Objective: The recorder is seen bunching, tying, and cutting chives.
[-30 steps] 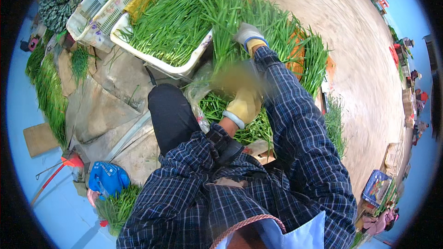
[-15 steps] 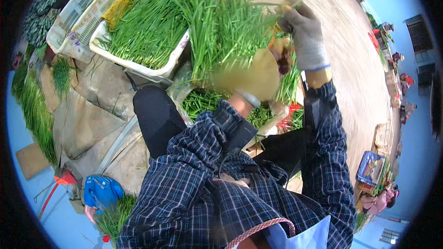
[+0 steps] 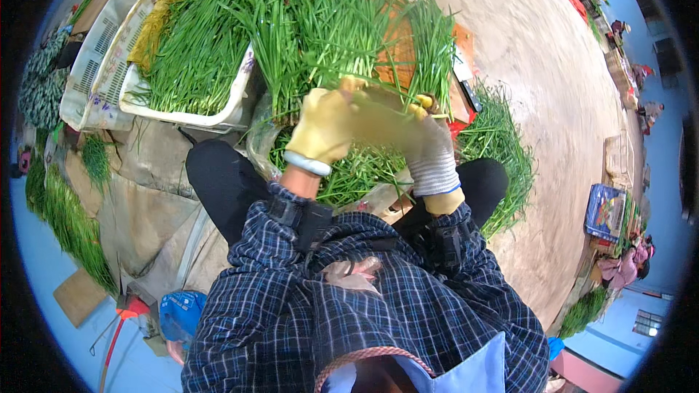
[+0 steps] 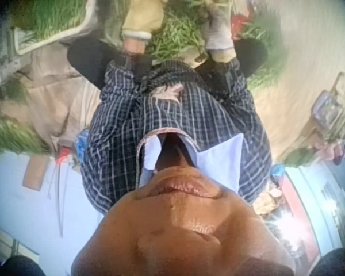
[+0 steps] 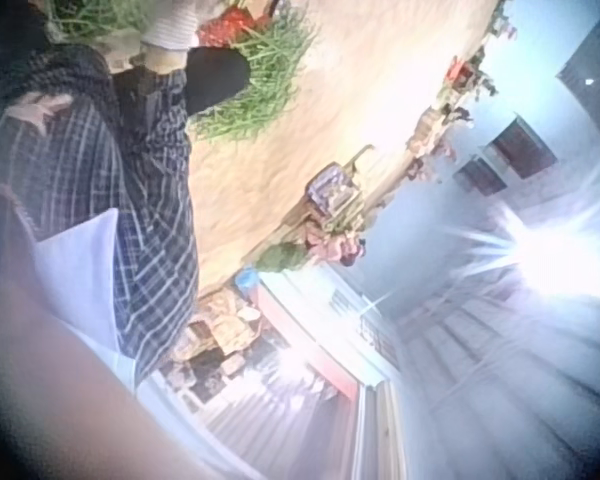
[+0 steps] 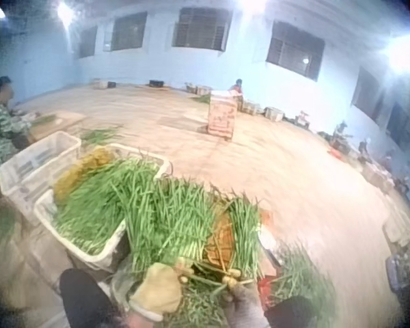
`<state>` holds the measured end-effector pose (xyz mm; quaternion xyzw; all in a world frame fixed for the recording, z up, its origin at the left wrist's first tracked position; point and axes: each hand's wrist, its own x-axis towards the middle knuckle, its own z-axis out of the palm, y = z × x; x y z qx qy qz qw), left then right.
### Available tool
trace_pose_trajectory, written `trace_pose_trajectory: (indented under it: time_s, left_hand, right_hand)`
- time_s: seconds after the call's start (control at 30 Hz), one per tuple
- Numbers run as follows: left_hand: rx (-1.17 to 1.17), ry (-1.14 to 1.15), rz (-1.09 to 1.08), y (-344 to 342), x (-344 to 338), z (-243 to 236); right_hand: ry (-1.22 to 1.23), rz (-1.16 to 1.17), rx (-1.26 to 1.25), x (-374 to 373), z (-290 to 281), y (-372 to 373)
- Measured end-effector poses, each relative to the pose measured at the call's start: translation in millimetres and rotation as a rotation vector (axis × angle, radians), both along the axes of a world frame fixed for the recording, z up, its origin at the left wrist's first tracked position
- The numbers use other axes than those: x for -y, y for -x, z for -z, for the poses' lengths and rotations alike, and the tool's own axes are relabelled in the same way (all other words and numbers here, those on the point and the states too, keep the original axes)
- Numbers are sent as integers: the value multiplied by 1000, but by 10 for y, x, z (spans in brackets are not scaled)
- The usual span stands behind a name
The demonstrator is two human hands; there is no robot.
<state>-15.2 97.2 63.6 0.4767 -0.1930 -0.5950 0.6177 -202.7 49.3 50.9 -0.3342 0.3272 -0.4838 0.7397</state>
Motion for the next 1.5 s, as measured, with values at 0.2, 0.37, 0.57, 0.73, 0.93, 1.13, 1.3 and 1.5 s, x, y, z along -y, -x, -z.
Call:
trace_pose_trajectory:
  time_s: [0.2,0.37,0.57,0.73,0.93,1.13,1.3,1.5]
  left_hand:
    - [1104,137,-193,-210,-22,206]
    - [803,-40,-437,-716,-108,-241]
    - [1288,210,-315,-982,152,-753]
    - [2240,500,23,-598,993,-814]
    - [2041,659,318,190,1576,-1022]
    - [2183,728,470,295,2198,-629]
    - [2157,610,528,283,2405,-545]
    - [2221,661,764,732,2798,-38]
  right_hand:
    - [-180,-25,45,-166,30,47]
    - [-185,-70,11,-136,16,173]
    - [662,-652,-1686,-16,-9,343]
    - [1265,291,-1288,532,-680,265]
    - [427,-129,-890,1093,-37,482]
    - [-154,-119,-538,803,16,510]
    - [148,-321,-981,508,940,708]
    - [732,-429,-1679,-98,440,673]
